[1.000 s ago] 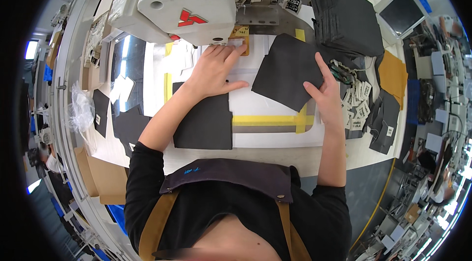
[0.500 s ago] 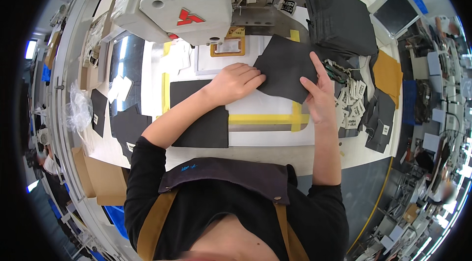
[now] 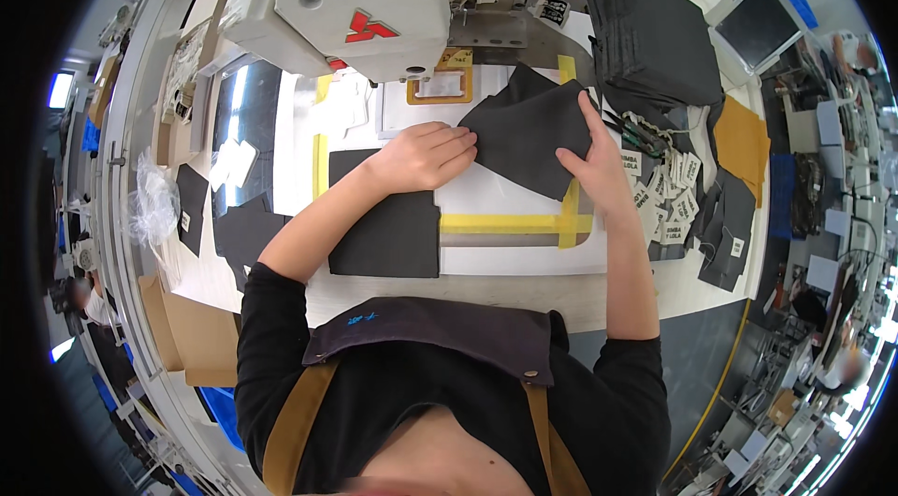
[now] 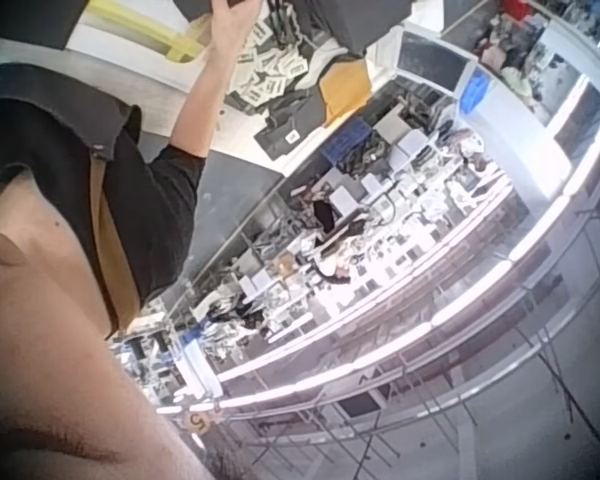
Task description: The recorder uses a heavy-duty sewing machine to attach leather patches and labels to square leather pieces.
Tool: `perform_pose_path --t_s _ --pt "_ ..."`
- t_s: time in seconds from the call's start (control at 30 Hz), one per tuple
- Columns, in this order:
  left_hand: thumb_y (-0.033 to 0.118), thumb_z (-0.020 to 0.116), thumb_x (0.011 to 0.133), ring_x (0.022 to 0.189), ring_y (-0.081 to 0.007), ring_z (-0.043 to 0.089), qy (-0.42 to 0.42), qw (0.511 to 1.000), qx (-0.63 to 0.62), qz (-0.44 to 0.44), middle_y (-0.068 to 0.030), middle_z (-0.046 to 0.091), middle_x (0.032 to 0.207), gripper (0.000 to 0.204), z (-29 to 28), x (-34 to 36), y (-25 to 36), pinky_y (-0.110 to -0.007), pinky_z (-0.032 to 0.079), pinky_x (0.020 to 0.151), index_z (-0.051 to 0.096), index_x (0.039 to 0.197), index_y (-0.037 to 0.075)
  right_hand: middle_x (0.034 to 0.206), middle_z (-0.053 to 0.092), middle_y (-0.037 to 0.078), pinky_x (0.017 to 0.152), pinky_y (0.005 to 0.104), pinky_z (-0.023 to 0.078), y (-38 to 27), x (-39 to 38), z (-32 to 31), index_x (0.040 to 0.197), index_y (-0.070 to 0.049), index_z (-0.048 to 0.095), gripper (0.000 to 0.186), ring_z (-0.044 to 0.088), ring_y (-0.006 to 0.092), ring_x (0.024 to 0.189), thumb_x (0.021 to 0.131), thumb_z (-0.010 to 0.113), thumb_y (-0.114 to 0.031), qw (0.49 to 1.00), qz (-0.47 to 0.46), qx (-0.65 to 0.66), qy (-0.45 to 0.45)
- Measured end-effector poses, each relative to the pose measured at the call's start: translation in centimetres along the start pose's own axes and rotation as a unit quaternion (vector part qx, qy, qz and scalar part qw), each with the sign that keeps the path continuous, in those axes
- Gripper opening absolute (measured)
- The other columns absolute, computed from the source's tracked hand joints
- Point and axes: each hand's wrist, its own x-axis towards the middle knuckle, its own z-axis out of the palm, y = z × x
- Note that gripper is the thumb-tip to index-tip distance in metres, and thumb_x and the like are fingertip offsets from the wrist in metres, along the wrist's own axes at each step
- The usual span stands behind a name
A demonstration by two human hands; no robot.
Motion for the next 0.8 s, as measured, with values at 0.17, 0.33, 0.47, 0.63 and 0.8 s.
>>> perform_pose_path --t_s 0.17,0.33,0.47,0.63,0.8 --pt "0.006 0.065 0.071 0.089 -0.0229 0.069 -0.023 0.999 -0.037 -0.008 -0.0109 0.069 0.098 0.014 -0.2 -1.0 0.3 -0.032 0.058 0.077 0.064 0.084 0.001 0.149 0.040 0.014 0.099 0.0269 0.042 1.1 0.1 -0.5 0.152 -0.006 0.029 0.078 0.052 0.0154 0.119 0.083 0.058 0.012 0.996 0.042 0.071 -0.034" --pt "0.006 0.065 0.071 0.091 -0.0230 0.069 -0.040 0.999 -0.031 -0.002 -0.0109 0.070 0.098 0.013 -0.5 -1.3 0.4 -0.033 0.059 0.080 0.064 0.084 0.001 0.149 0.041 0.014 0.072 0.0213 0.051 -0.1 -0.5 0.0 0.151 -0.006 0.032 0.072 0.061 0.0069 0.081 0.085 0.058 0.009 0.993 0.049 0.100 -0.032" --pt "0.006 0.065 0.072 0.094 -0.0233 0.069 -0.029 1.000 0.009 0.002 -0.0111 0.070 0.100 0.015 -0.5 -1.2 -0.2 -0.033 0.058 0.082 0.065 0.086 0.001 0.150 0.041 0.013 0.059 0.0202 0.049 0.0 -0.3 0.2 0.152 -0.008 0.031 0.073 0.054 0.0023 0.064 0.086 0.056 0.009 0.999 0.012 0.043 -0.007" --pt "0.006 0.064 0.073 0.096 -0.0236 0.069 -0.031 0.999 0.023 -0.009 -0.0109 0.070 0.102 0.017 -0.6 -1.8 -0.7 -0.033 0.058 0.083 0.066 0.089 0.001 0.150 0.041 0.013 0.060 0.0221 0.050 -0.4 0.8 0.3 0.152 -0.009 0.031 0.073 0.053 0.0031 0.064 0.086 0.056 0.009 1.000 0.014 -0.019 -0.008" --pt "0.007 0.064 0.073 0.097 -0.0237 0.070 -0.044 0.997 0.054 -0.034 -0.0109 0.070 0.103 0.018 -1.2 -2.8 -1.5 -0.033 0.059 0.082 0.067 0.091 0.002 0.149 0.041 0.014 0.061 0.0231 0.050 -0.9 3.5 1.0 0.153 -0.010 0.029 0.076 0.055 0.0050 0.065 0.086 0.058 0.009 0.998 0.016 -0.006 -0.064"
